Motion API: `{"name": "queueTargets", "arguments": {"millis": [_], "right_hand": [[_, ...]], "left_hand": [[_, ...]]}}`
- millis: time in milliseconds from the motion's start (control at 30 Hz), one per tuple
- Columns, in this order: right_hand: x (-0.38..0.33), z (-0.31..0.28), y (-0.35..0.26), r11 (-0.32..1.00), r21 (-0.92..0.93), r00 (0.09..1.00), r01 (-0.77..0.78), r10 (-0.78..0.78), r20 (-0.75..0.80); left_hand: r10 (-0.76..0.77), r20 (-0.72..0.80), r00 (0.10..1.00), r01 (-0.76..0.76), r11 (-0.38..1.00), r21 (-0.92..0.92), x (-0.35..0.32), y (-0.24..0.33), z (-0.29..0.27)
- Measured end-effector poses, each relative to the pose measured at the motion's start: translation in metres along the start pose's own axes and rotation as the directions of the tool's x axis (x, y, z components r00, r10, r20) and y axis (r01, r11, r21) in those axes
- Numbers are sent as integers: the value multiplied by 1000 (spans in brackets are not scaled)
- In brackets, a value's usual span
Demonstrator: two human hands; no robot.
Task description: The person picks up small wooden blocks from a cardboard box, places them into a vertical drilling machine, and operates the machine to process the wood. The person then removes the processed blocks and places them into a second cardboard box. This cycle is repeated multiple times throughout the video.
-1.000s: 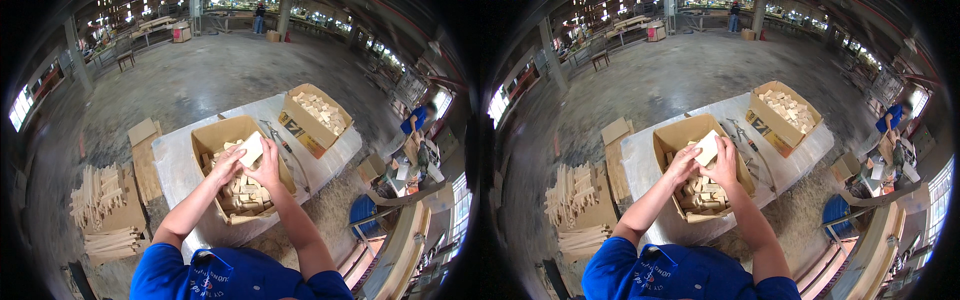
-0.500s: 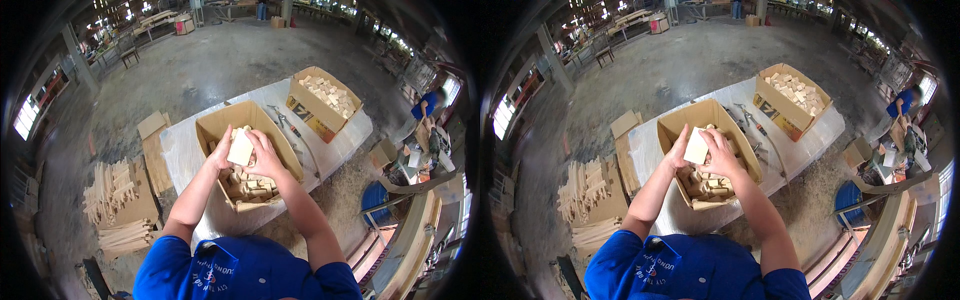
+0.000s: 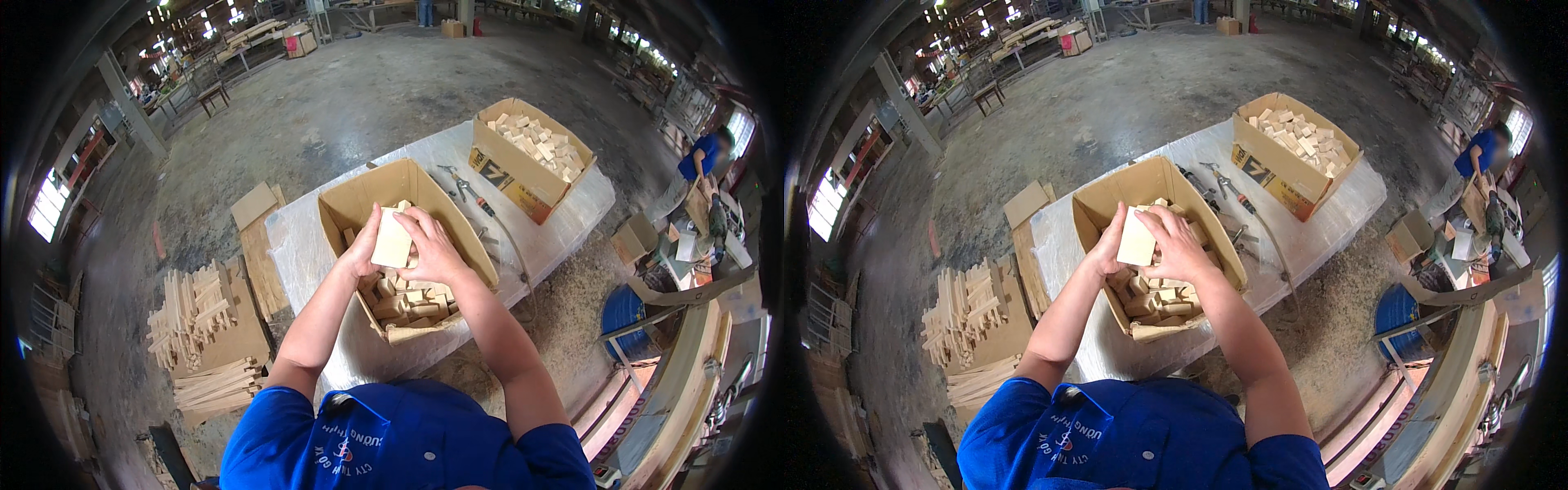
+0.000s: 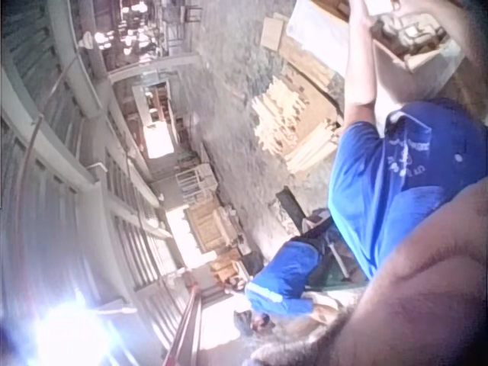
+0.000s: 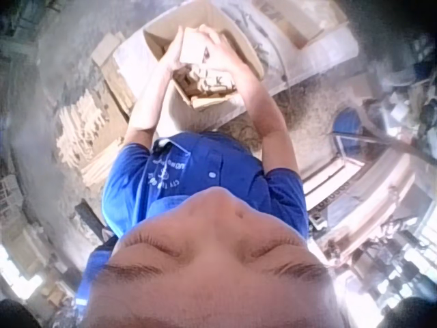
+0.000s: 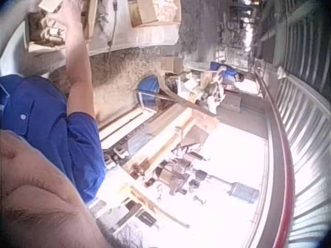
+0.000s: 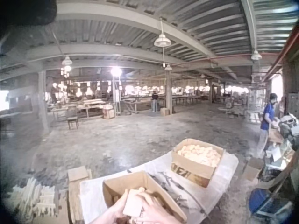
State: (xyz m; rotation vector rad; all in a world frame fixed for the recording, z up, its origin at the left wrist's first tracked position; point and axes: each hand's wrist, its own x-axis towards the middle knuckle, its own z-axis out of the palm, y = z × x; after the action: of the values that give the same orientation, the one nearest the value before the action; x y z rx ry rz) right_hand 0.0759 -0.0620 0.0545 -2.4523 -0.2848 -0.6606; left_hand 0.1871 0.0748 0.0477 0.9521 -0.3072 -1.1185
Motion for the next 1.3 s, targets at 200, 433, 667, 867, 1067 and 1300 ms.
{"name": "queueTargets", "arguments": {"millis": [200,433,667,867,1067,1300], "right_hand": [[1,0,-2,998,61,1000,22,-23,17],[0,3,-4,999,51,999,4,-6,47],[1,5,-10,996,-84,997,-16,22,76],[2,7,-14,990,-134,995,-37,48,83],[4,9,-13,975,-217,998,-53,61,30],[3,9,-12,919,-395,995,-19,56,83]], "left_hand": [[-29,131,991,50,985,-164,-1,1,-6],[-43,-23,999,38,983,-179,-2,0,-3],[-51,-50,997,45,993,-107,-2,-3,-3],[-35,-110,993,35,999,-1,-2,-6,1],[103,-299,949,-48,982,184,-4,-4,9],[382,-142,913,-290,854,432,-1,-16,-8]]}}
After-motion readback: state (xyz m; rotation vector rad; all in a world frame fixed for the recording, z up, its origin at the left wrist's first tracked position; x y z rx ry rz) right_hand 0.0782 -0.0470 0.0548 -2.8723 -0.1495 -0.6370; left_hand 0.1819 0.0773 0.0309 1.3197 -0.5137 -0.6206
